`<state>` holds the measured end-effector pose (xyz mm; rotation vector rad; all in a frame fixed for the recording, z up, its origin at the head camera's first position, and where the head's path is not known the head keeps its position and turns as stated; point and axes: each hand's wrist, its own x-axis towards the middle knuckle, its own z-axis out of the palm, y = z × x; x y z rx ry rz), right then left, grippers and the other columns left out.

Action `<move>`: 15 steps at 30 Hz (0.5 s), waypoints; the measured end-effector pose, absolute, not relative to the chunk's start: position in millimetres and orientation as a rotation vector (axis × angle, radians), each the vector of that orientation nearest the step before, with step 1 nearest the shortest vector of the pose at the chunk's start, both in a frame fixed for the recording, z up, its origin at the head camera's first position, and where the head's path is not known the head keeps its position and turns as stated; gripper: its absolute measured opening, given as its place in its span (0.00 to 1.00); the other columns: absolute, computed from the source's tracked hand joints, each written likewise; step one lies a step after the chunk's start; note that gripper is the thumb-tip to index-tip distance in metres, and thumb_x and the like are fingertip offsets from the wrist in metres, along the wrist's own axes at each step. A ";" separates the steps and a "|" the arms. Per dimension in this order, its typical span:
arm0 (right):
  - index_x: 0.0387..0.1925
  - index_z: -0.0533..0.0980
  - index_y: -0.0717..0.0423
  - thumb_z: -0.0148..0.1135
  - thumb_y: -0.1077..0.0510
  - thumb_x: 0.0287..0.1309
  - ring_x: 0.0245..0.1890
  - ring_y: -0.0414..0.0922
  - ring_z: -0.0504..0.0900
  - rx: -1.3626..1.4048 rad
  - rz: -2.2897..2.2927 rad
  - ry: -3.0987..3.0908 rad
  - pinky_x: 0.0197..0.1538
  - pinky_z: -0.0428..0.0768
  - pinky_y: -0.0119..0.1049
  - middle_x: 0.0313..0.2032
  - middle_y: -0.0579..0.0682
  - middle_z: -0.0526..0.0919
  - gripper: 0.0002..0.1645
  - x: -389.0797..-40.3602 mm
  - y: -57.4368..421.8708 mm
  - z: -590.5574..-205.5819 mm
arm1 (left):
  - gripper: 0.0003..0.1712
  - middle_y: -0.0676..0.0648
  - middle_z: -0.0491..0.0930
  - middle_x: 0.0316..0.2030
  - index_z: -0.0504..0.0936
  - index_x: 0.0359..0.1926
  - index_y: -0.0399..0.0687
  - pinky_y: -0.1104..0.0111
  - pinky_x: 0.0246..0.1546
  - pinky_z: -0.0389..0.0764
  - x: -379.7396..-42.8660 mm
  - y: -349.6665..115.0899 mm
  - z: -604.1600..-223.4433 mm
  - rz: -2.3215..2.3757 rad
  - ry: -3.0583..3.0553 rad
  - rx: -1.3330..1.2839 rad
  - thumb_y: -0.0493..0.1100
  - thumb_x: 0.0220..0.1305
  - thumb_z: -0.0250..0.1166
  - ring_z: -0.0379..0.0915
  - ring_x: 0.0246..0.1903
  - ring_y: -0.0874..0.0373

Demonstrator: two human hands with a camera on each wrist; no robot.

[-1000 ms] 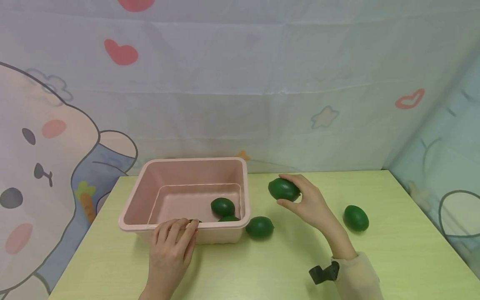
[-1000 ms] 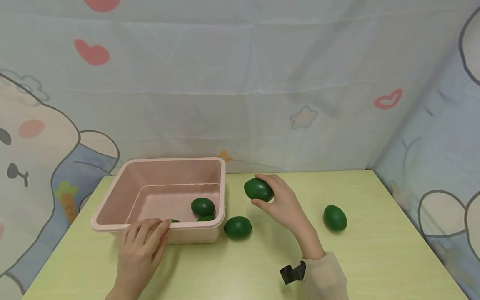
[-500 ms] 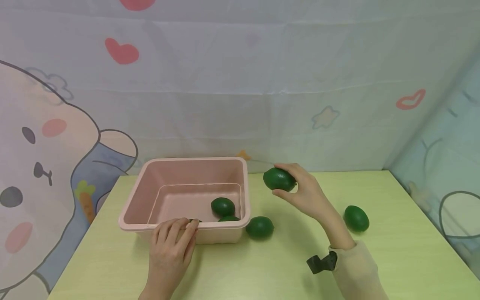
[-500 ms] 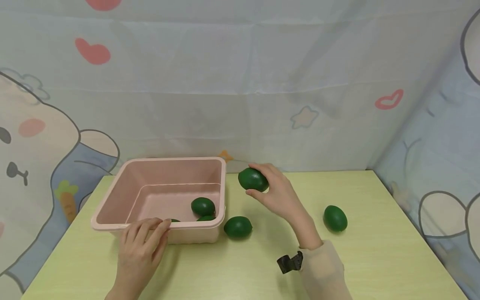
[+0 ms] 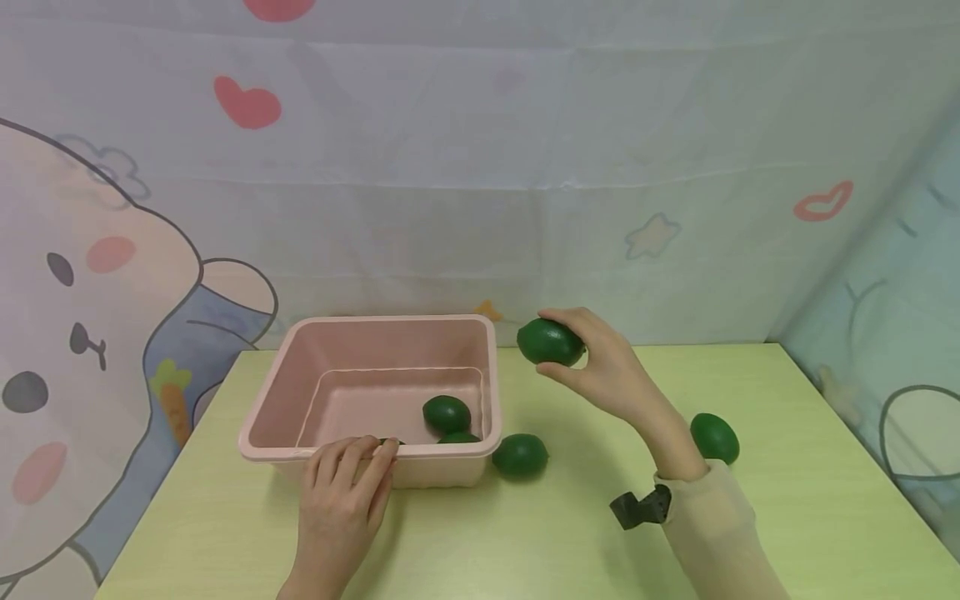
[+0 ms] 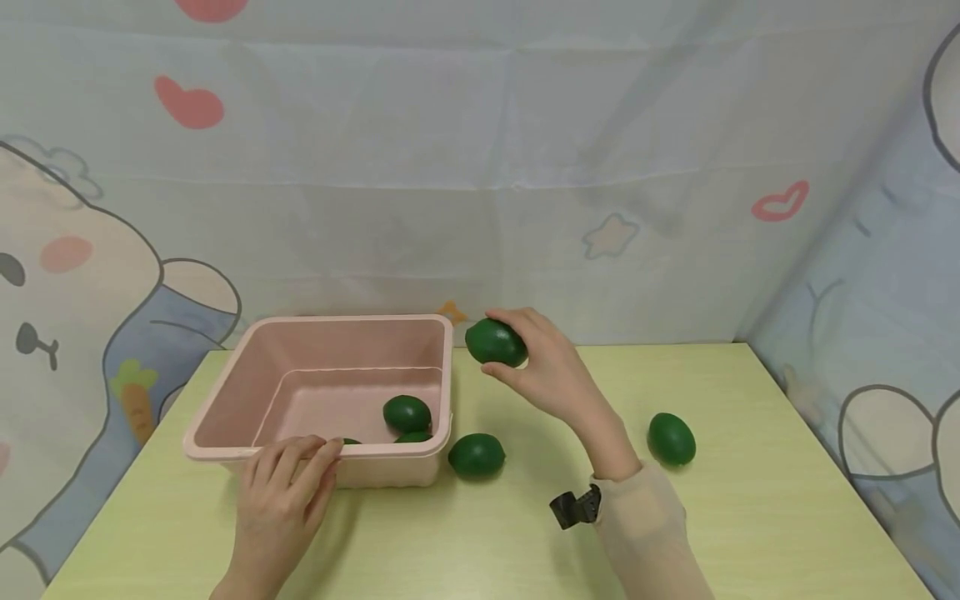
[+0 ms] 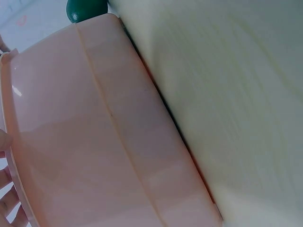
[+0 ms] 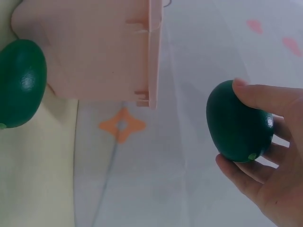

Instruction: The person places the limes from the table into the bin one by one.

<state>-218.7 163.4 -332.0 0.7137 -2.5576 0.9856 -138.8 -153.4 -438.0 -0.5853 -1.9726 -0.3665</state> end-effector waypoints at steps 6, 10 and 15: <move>0.63 0.69 0.51 0.72 0.53 0.51 0.52 0.47 0.78 0.761 0.955 -2.574 0.53 0.79 0.45 0.55 0.50 0.77 0.38 -221.5 155.1 -323.6 | 0.18 0.44 0.81 0.36 0.85 0.42 0.45 0.54 0.46 0.69 -138.3 -152.9 -438.1 -0.361 -1.984 -0.580 0.48 0.73 0.51 0.73 0.40 0.46; 0.64 0.69 0.49 0.71 0.51 0.52 0.53 0.47 0.78 0.770 0.914 -2.602 0.53 0.79 0.45 0.56 0.49 0.76 0.37 -223.7 150.4 -320.4 | 0.17 0.44 0.81 0.36 0.85 0.42 0.45 0.54 0.46 0.69 -138.4 -152.3 -437.9 -0.360 -1.980 -0.577 0.48 0.72 0.51 0.73 0.40 0.46; 0.63 0.69 0.48 0.71 0.51 0.52 0.52 0.47 0.78 0.797 0.884 -2.610 0.52 0.79 0.45 0.55 0.49 0.76 0.37 -225.7 145.1 -314.9 | 0.17 0.44 0.81 0.36 0.85 0.42 0.46 0.55 0.46 0.70 -138.9 -151.3 -437.6 -0.358 -1.975 -0.580 0.48 0.72 0.52 0.73 0.40 0.46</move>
